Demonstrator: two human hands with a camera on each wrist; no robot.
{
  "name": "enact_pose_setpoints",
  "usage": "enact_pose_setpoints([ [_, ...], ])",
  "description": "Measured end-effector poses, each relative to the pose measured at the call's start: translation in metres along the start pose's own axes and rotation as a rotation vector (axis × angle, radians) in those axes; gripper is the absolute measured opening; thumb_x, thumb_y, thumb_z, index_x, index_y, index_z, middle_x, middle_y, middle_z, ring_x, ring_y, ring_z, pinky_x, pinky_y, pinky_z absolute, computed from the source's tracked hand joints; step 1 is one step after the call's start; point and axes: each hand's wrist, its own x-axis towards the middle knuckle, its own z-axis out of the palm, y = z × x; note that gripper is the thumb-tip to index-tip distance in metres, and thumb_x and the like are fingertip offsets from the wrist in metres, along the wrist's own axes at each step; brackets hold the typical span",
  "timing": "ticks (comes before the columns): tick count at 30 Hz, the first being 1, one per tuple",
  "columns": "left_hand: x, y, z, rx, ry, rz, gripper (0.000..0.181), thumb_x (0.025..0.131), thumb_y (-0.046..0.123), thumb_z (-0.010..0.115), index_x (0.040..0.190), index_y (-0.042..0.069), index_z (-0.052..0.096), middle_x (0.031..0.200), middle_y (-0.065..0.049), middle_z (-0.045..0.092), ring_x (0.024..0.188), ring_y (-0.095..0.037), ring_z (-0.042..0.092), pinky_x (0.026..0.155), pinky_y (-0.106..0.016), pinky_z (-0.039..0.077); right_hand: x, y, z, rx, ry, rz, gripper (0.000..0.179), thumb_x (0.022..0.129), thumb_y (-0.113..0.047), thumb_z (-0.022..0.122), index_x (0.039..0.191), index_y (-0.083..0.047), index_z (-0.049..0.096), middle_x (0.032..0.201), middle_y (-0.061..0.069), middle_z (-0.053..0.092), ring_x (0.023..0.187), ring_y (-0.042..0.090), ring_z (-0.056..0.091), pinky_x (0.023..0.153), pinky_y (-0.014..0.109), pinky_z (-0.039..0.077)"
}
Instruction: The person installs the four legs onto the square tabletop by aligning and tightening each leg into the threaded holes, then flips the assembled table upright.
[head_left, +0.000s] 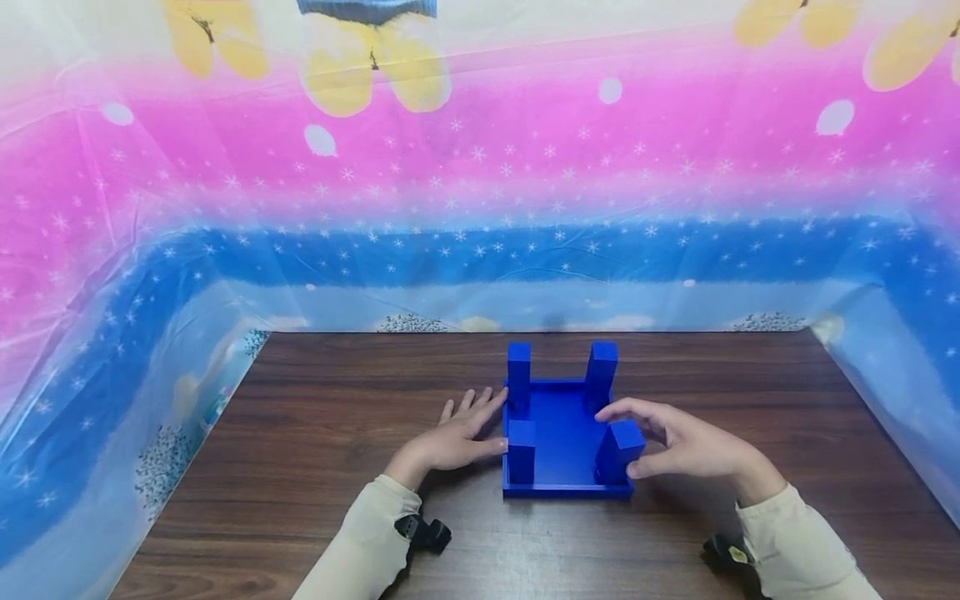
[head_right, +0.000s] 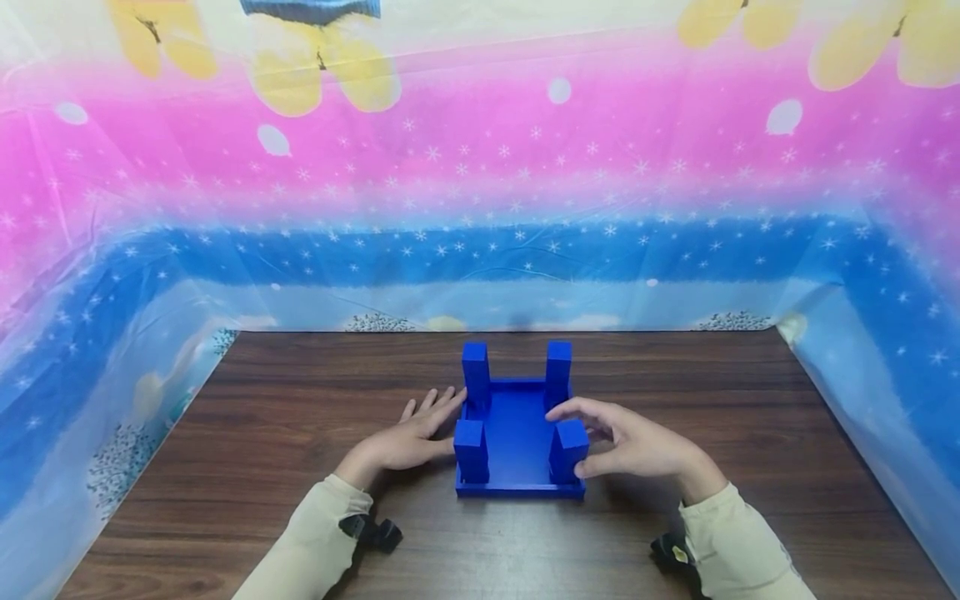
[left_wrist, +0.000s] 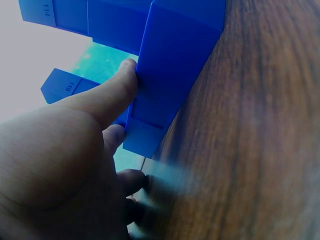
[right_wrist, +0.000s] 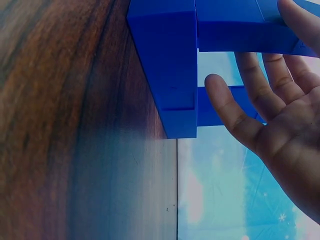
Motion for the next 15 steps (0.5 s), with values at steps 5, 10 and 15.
enact_pose_setpoints([
  [5,0.0012,-0.0014,0.0007,0.0,0.0,0.0,0.084,0.107,0.051,0.056,0.172,0.022,0.011,0.176,-0.018,0.004,0.161,-0.04,-0.009,0.124,-0.064,-0.011,-0.0002,0.0006,0.0007,-0.008,0.003,0.0,0.06,0.094,-0.013,0.08,0.148,-0.015,0.054,0.154,0.016,0.051,0.139,0.003,0.046,0.107,0.057,0.045],
  [10,0.0006,-0.0002,0.0003,0.002,-0.001,-0.002,0.084,0.107,0.05,0.056,0.172,0.022,0.011,0.176,-0.018,0.004,0.161,-0.04,-0.009,0.125,-0.063,-0.011,0.0005,0.0003,0.0021,0.011,0.01,-0.013,0.063,0.092,-0.012,0.082,0.148,-0.016,0.054,0.154,0.023,0.05,0.139,0.004,0.046,0.106,0.066,0.041],
  [15,-0.0012,0.0003,0.0003,-0.011,0.0,0.007,0.084,0.107,0.051,0.056,0.172,0.021,0.012,0.176,-0.02,0.005,0.161,-0.041,-0.009,0.124,-0.064,-0.011,0.0012,-0.0001,0.0028,0.02,0.011,-0.02,0.065,0.091,-0.01,0.083,0.149,-0.016,0.054,0.155,0.027,0.048,0.14,0.003,0.045,0.105,0.077,0.037],
])
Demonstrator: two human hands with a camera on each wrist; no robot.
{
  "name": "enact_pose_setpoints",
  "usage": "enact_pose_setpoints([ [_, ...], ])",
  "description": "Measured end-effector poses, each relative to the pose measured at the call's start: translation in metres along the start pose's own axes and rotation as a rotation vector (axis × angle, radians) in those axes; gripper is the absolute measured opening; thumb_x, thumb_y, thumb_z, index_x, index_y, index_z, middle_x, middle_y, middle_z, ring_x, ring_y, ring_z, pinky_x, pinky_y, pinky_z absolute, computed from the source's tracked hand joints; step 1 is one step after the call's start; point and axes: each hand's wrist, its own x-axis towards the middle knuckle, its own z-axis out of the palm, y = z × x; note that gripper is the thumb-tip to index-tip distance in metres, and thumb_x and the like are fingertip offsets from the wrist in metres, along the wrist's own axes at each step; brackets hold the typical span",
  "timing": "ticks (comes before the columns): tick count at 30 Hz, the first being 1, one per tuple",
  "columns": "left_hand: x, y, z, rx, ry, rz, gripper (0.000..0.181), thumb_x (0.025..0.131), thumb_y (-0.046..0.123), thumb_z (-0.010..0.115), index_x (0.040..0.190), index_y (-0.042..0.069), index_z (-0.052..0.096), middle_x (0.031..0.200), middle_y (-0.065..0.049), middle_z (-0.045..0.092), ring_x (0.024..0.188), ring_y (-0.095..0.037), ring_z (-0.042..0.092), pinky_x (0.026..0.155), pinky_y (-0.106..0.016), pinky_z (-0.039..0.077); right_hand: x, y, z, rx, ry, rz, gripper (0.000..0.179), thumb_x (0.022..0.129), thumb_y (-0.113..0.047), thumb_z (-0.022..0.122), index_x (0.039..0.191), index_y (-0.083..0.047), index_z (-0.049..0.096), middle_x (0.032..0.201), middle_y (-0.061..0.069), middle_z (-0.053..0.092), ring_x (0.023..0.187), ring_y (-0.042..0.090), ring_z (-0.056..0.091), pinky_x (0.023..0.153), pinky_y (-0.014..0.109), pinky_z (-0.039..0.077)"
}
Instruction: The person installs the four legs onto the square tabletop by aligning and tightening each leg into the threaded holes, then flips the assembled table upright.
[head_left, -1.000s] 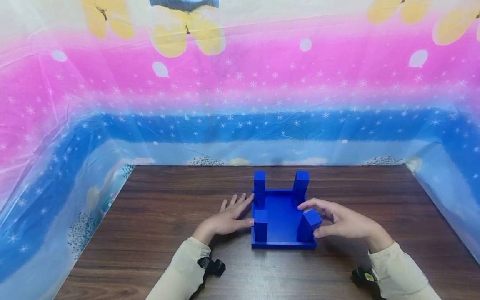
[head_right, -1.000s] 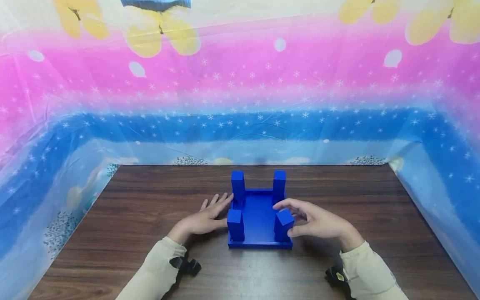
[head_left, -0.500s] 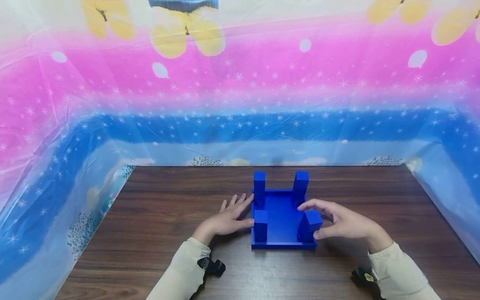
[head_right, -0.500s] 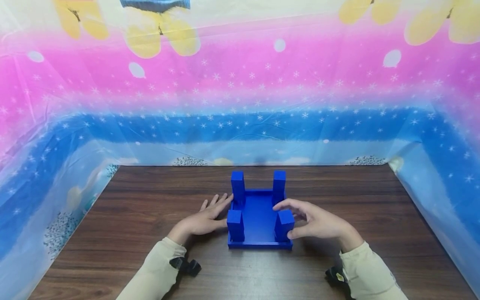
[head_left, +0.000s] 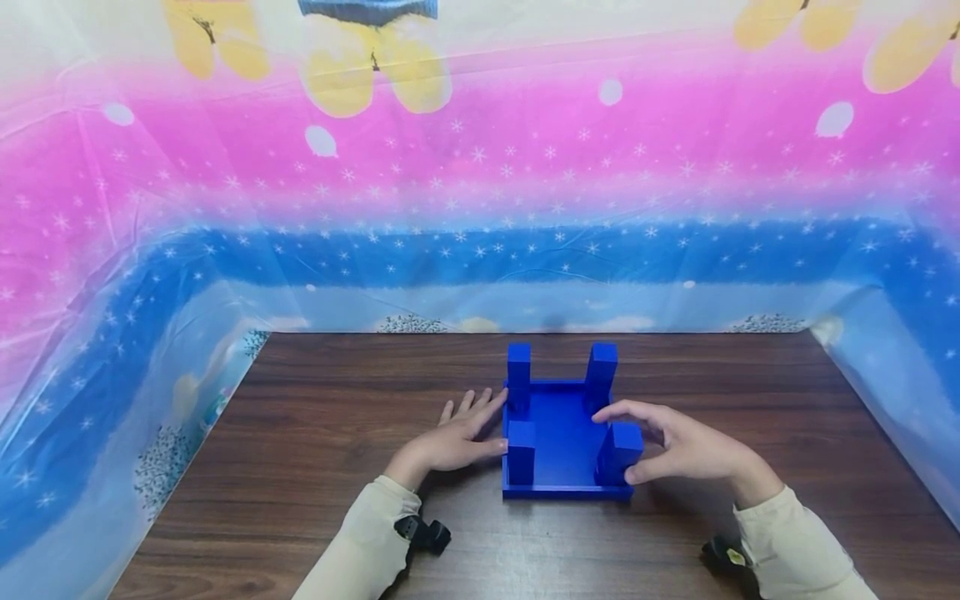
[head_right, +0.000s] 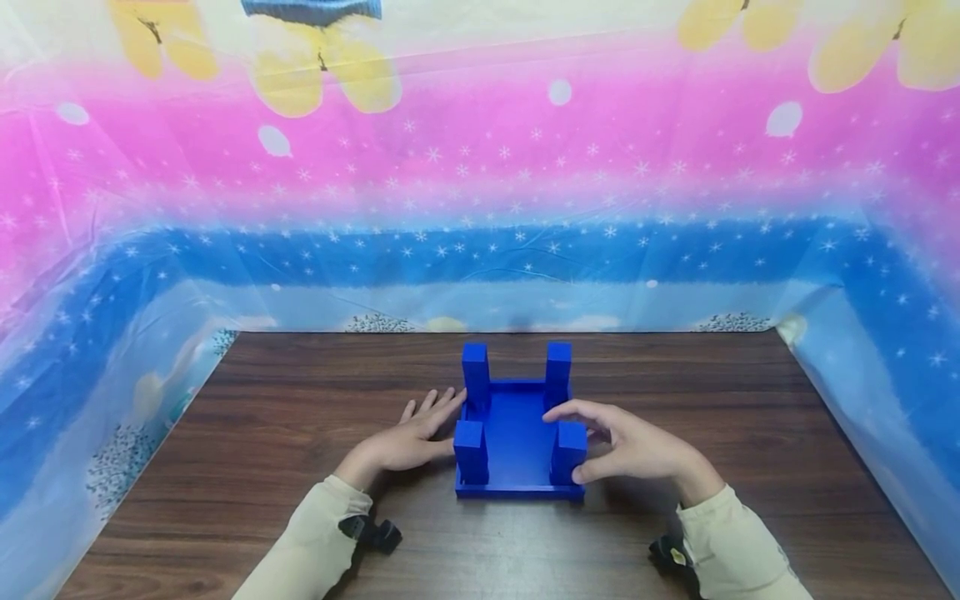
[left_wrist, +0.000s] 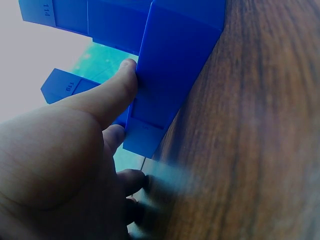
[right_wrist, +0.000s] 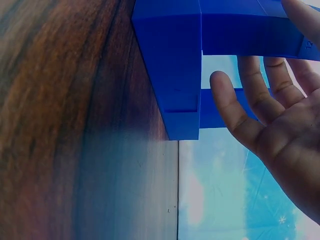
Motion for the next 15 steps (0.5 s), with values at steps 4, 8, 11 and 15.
enact_pose_setpoints([
  [4,-0.0014,-0.0008,0.0005,-0.016,0.008,0.016,0.087,0.105,0.057,0.056,0.172,0.021,0.013,0.175,-0.023,0.005,0.16,-0.045,-0.009,0.124,-0.065,-0.012,-0.0003,0.0001,-0.0001,-0.009,0.009,0.001,0.068,0.089,-0.01,0.084,0.15,-0.019,0.054,0.156,0.026,0.048,0.142,0.004,0.044,0.106,0.078,0.034],
  [8,-0.002,-0.0014,0.0007,-0.025,0.013,0.023,0.09,0.103,0.063,0.055,0.172,0.023,0.013,0.175,-0.023,0.004,0.159,-0.045,-0.01,0.123,-0.065,-0.014,-0.001,-0.0002,-0.0008,-0.016,0.012,0.003,0.072,0.088,-0.011,0.086,0.151,-0.022,0.053,0.157,0.025,0.048,0.143,0.007,0.044,0.106,0.077,0.035],
  [11,-0.0014,-0.0016,0.0006,-0.022,0.014,0.019,0.089,0.104,0.061,0.056,0.172,0.022,0.013,0.175,-0.022,0.005,0.16,-0.044,-0.009,0.124,-0.064,-0.013,-0.0013,-0.0012,-0.002,-0.015,-0.004,-0.009,0.072,0.089,-0.009,0.084,0.152,-0.02,0.052,0.154,0.025,0.05,0.14,0.007,0.047,0.106,0.069,0.041],
  [15,0.0003,-0.0012,0.0004,0.001,0.008,0.006,0.086,0.106,0.054,0.057,0.172,0.021,0.013,0.175,-0.021,0.006,0.16,-0.043,-0.008,0.124,-0.064,-0.011,0.0001,-0.0017,-0.0035,-0.011,-0.036,-0.073,0.07,0.09,0.005,0.073,0.153,-0.014,0.05,0.143,0.022,0.058,0.109,0.003,0.061,0.085,0.036,0.055],
])
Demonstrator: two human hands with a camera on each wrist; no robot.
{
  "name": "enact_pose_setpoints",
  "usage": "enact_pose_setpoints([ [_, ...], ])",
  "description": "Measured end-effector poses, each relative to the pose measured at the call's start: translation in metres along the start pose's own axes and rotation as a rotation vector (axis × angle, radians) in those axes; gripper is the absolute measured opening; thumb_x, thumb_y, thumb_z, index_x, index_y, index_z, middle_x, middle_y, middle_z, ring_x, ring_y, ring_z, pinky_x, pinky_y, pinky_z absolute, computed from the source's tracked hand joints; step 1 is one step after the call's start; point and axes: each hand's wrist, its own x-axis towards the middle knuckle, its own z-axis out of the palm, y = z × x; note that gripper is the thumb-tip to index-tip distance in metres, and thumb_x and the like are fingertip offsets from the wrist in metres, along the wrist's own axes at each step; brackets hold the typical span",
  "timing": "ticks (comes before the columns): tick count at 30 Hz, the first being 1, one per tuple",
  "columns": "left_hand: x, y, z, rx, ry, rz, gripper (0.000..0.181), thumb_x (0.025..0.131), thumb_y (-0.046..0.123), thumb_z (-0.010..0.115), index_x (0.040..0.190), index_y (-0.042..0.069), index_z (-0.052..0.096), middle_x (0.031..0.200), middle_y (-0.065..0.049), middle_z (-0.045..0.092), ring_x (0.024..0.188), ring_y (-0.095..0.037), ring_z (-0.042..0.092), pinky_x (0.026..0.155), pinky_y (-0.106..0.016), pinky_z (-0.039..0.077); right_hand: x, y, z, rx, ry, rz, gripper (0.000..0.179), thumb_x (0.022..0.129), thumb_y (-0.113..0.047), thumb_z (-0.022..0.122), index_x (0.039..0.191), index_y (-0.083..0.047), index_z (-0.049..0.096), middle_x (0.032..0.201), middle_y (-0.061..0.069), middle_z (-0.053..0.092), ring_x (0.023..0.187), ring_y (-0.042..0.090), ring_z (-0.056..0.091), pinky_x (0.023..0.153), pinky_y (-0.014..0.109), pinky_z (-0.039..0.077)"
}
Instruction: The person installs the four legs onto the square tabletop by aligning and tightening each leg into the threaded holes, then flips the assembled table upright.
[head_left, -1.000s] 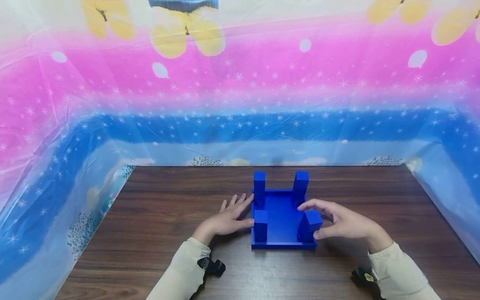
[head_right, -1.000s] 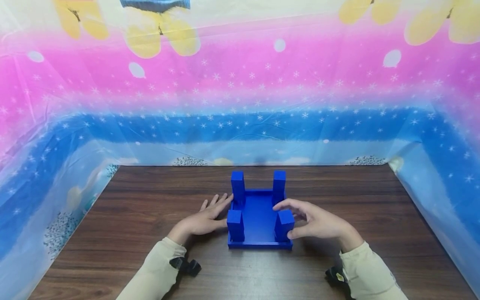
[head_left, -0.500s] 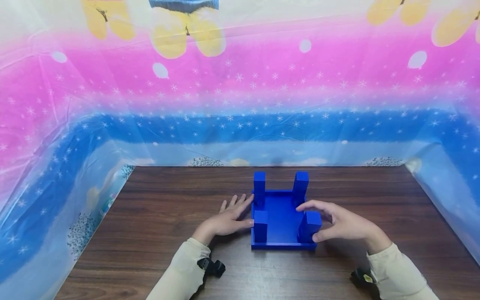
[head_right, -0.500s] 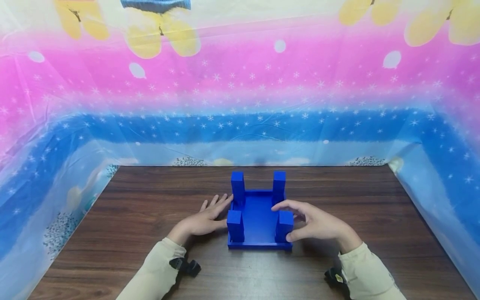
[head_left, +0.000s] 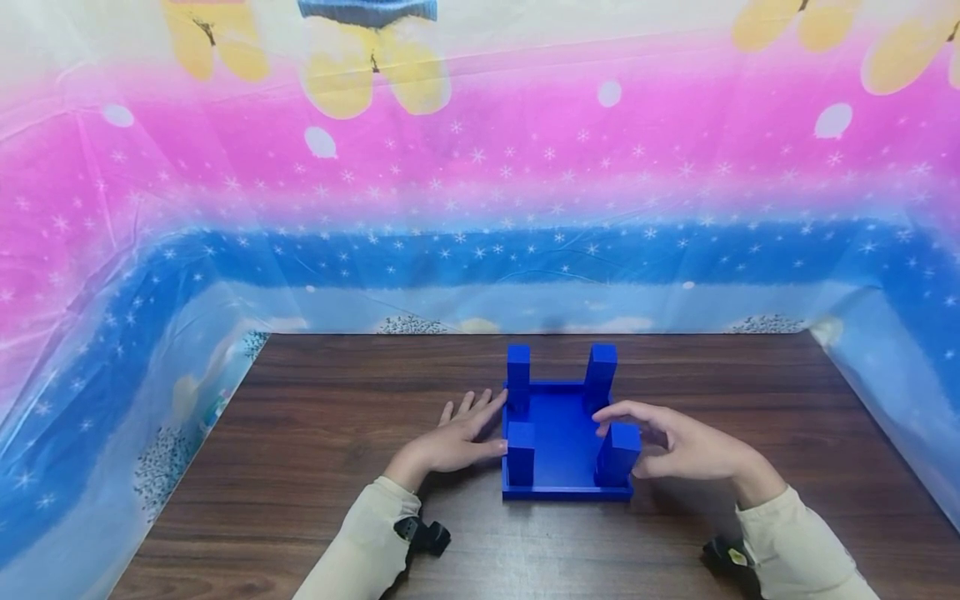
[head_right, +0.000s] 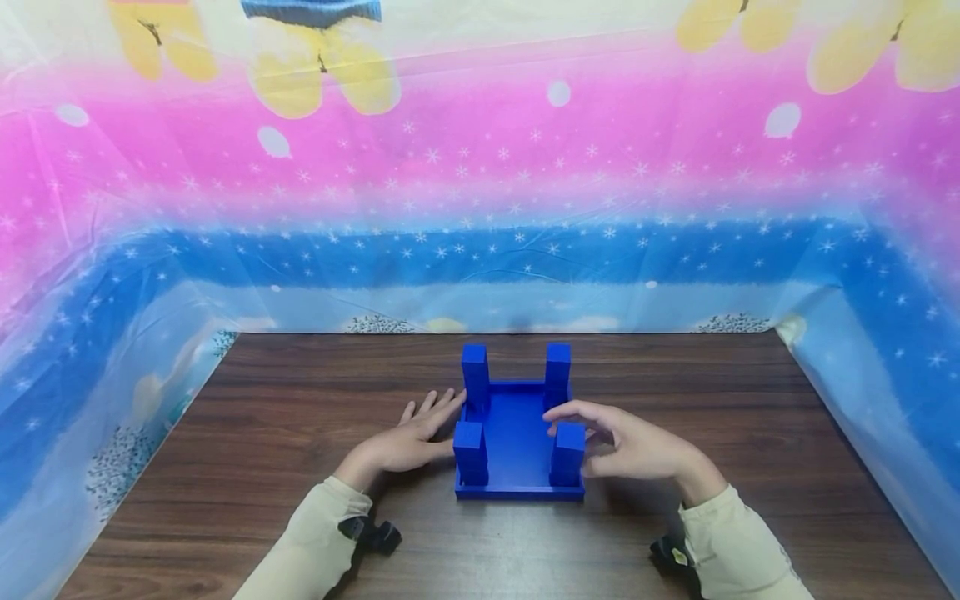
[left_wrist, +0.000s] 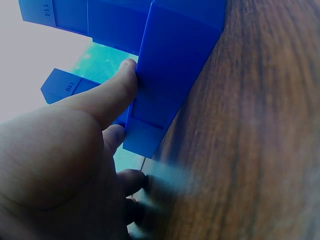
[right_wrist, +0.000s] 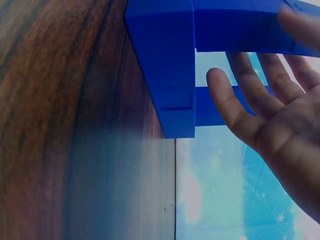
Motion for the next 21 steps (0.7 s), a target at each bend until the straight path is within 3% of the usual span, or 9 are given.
enact_pose_setpoints([
  [3,0.0011,0.0004,0.0004,0.011,-0.001,-0.009,0.084,0.107,0.051,0.057,0.172,0.021,0.012,0.175,-0.021,0.006,0.16,-0.042,-0.007,0.125,-0.064,-0.01,0.0016,0.0005,0.0001,0.022,-0.022,-0.059,0.071,0.088,0.018,0.063,0.153,-0.009,0.048,0.137,0.015,0.062,0.067,0.003,0.05,0.056,0.024,0.047],
  [5,0.0016,0.0004,0.0007,0.013,-0.002,-0.016,0.083,0.107,0.05,0.057,0.172,0.022,0.012,0.175,-0.02,0.006,0.161,-0.042,-0.007,0.125,-0.064,-0.01,0.0021,0.0005,0.0004,0.046,-0.034,-0.081,0.072,0.088,0.022,0.058,0.153,-0.009,0.048,0.136,0.014,0.062,0.052,0.008,0.033,0.047,0.022,0.038],
  [10,0.0022,0.0001,0.0012,0.011,-0.002,-0.021,0.083,0.107,0.049,0.056,0.172,0.022,0.012,0.175,-0.019,0.005,0.161,-0.041,-0.008,0.125,-0.063,-0.01,0.0026,0.0008,0.0011,0.072,-0.052,-0.108,0.073,0.087,0.025,0.054,0.152,-0.008,0.047,0.136,0.021,0.062,0.051,0.022,0.032,0.045,0.022,0.035],
  [21,-0.0011,0.0019,-0.0004,-0.002,0.0,-0.002,0.087,0.106,0.055,0.057,0.172,0.019,0.013,0.175,-0.022,0.006,0.16,-0.044,-0.008,0.124,-0.064,-0.012,0.0041,0.0022,0.0012,0.05,-0.045,-0.136,0.072,0.088,0.025,0.054,0.153,-0.007,0.047,0.135,0.021,0.064,0.053,0.02,0.032,0.047,0.023,0.037],
])
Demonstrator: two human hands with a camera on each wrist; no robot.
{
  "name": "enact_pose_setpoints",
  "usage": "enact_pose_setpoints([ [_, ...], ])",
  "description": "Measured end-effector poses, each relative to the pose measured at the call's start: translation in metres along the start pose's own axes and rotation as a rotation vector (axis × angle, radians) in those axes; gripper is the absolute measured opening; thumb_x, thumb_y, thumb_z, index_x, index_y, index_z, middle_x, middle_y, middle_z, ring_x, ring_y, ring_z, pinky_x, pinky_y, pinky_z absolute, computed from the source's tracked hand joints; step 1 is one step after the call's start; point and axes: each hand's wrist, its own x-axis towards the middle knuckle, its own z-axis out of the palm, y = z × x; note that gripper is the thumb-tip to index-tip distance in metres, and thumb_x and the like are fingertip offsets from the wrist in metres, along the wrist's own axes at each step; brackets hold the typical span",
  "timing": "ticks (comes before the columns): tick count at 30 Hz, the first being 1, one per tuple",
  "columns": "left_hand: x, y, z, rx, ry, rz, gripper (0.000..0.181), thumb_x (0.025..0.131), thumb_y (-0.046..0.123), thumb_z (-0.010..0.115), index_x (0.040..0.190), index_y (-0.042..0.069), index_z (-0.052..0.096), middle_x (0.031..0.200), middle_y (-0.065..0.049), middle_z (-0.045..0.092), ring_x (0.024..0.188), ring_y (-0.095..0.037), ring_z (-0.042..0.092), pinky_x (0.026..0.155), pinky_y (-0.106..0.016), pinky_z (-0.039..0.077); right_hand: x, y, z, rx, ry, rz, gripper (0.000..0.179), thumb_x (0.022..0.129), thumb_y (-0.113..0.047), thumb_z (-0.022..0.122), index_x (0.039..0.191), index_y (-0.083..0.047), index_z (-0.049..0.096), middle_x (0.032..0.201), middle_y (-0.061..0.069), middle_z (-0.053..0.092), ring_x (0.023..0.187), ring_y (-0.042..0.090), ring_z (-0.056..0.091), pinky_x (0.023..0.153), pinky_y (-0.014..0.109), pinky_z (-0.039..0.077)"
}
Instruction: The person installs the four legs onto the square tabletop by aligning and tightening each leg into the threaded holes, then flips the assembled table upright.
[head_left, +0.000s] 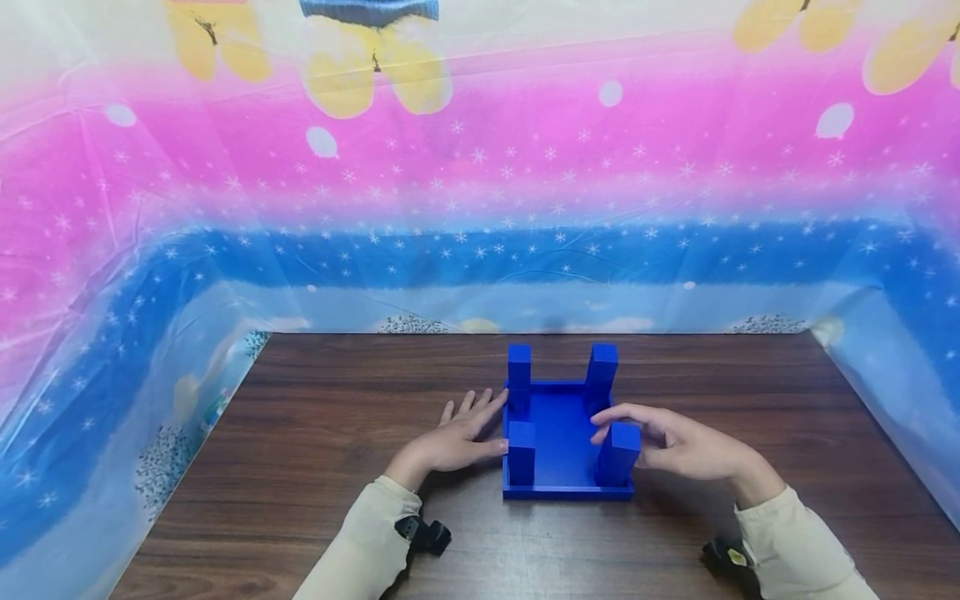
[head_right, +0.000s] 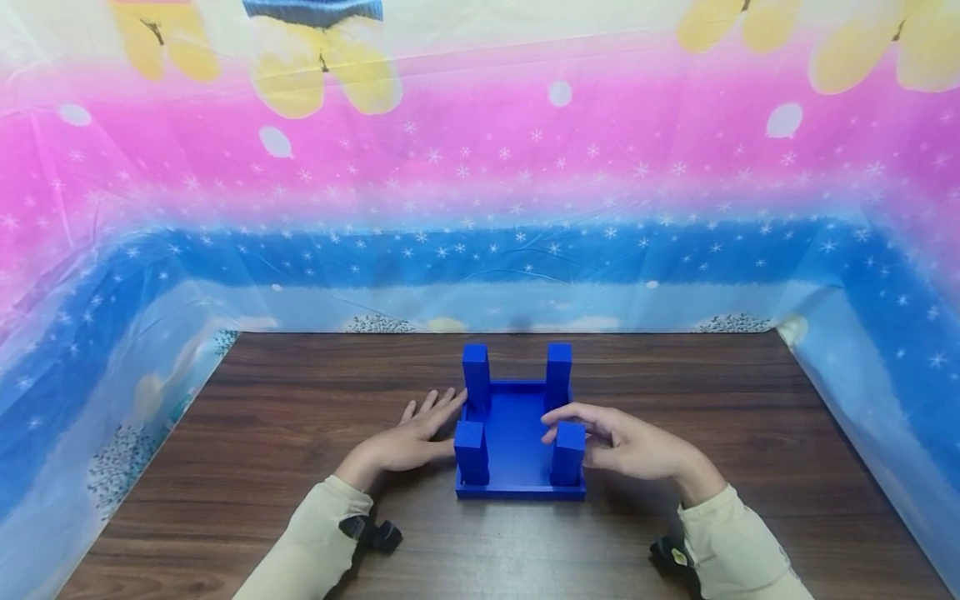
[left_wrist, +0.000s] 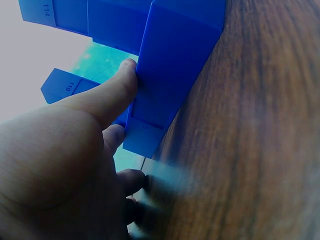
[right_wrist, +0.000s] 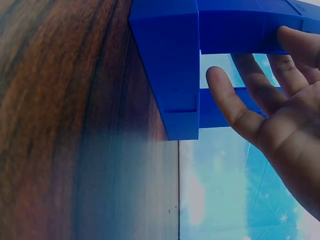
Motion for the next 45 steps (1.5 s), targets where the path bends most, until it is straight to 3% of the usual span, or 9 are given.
enact_pose_setpoints([
  [8,0.0028,-0.0052,0.0034,0.002,0.011,-0.002,0.089,0.104,0.058,0.057,0.172,0.021,0.012,0.176,-0.018,0.005,0.161,-0.04,-0.01,0.125,-0.061,-0.013,-0.0021,0.0024,-0.0013,0.026,-0.011,0.047,0.064,0.096,0.016,0.058,0.154,-0.008,0.047,0.135,0.026,0.062,0.079,0.004,0.054,0.057,0.03,0.045],
  [12,0.0027,-0.0035,0.0016,0.008,0.002,-0.012,0.086,0.106,0.054,0.056,0.172,0.022,0.012,0.176,-0.018,0.004,0.161,-0.04,-0.01,0.125,-0.062,-0.012,-0.0018,0.0033,-0.0019,0.035,-0.018,0.059,0.062,0.097,0.014,0.059,0.154,-0.008,0.046,0.133,0.029,0.06,0.073,0.006,0.053,0.056,0.031,0.045],
  [18,0.0022,-0.0014,0.0001,0.013,-0.008,-0.013,0.084,0.107,0.05,0.057,0.172,0.022,0.012,0.175,-0.019,0.005,0.161,-0.041,-0.009,0.124,-0.064,-0.01,-0.0013,0.0019,-0.0008,0.044,-0.013,0.061,0.061,0.097,0.012,0.061,0.153,-0.008,0.047,0.133,0.024,0.061,0.052,0.011,0.032,0.052,0.028,0.043],
  [26,0.0007,-0.0011,0.0003,0.001,-0.003,0.005,0.088,0.105,0.055,0.057,0.172,0.019,0.012,0.175,-0.022,0.005,0.16,-0.043,-0.009,0.124,-0.064,-0.012,-0.0026,0.0012,-0.0014,0.061,-0.002,0.106,0.06,0.098,0.009,0.063,0.154,-0.008,0.047,0.139,0.029,0.055,0.067,0.001,0.044,0.058,0.025,0.049],
  [35,0.0014,-0.0072,0.0027,-0.03,0.014,0.03,0.09,0.103,0.064,0.054,0.172,0.025,0.012,0.175,-0.021,0.005,0.16,-0.044,-0.009,0.123,-0.066,-0.012,-0.0016,-0.0025,0.0003,0.09,0.025,0.154,0.062,0.096,0.006,0.068,0.153,-0.005,0.047,0.147,0.041,0.042,0.056,0.004,0.037,0.055,0.025,0.048],
  [37,0.001,-0.0072,0.0025,-0.031,0.012,0.03,0.09,0.103,0.064,0.054,0.172,0.025,0.012,0.175,-0.021,0.005,0.16,-0.044,-0.009,0.123,-0.066,-0.012,-0.0018,-0.0028,0.0006,0.062,0.036,0.161,0.061,0.096,0.004,0.07,0.152,-0.005,0.048,0.15,0.04,0.041,0.072,0.001,0.052,0.061,0.026,0.051],
  [39,0.0007,-0.0065,0.002,-0.028,0.01,0.027,0.09,0.103,0.063,0.055,0.172,0.023,0.013,0.175,-0.021,0.006,0.16,-0.044,-0.008,0.123,-0.065,-0.012,-0.0024,-0.0025,0.0006,0.034,0.046,0.173,0.061,0.095,0.002,0.071,0.152,-0.006,0.049,0.154,0.037,0.042,0.102,-0.004,0.059,0.076,0.024,0.054],
  [42,-0.0009,-0.003,0.0007,-0.025,0.004,0.024,0.09,0.103,0.061,0.056,0.172,0.021,0.013,0.175,-0.023,0.005,0.16,-0.045,-0.009,0.123,-0.065,-0.013,-0.0032,-0.0021,0.0004,-0.002,0.059,0.195,0.061,0.095,-0.002,0.074,0.151,-0.007,0.051,0.156,0.032,0.044,0.141,-0.002,0.042,0.1,0.023,0.049],
  [45,-0.0001,-0.003,0.0008,-0.013,0.002,0.017,0.089,0.105,0.059,0.056,0.172,0.021,0.013,0.175,-0.023,0.005,0.16,-0.045,-0.009,0.124,-0.065,-0.012,-0.0034,-0.0018,0.0002,-0.029,0.068,0.22,0.061,0.095,-0.005,0.075,0.151,-0.006,0.051,0.157,0.027,0.046,0.146,0.004,0.04,0.109,0.022,0.041],
])
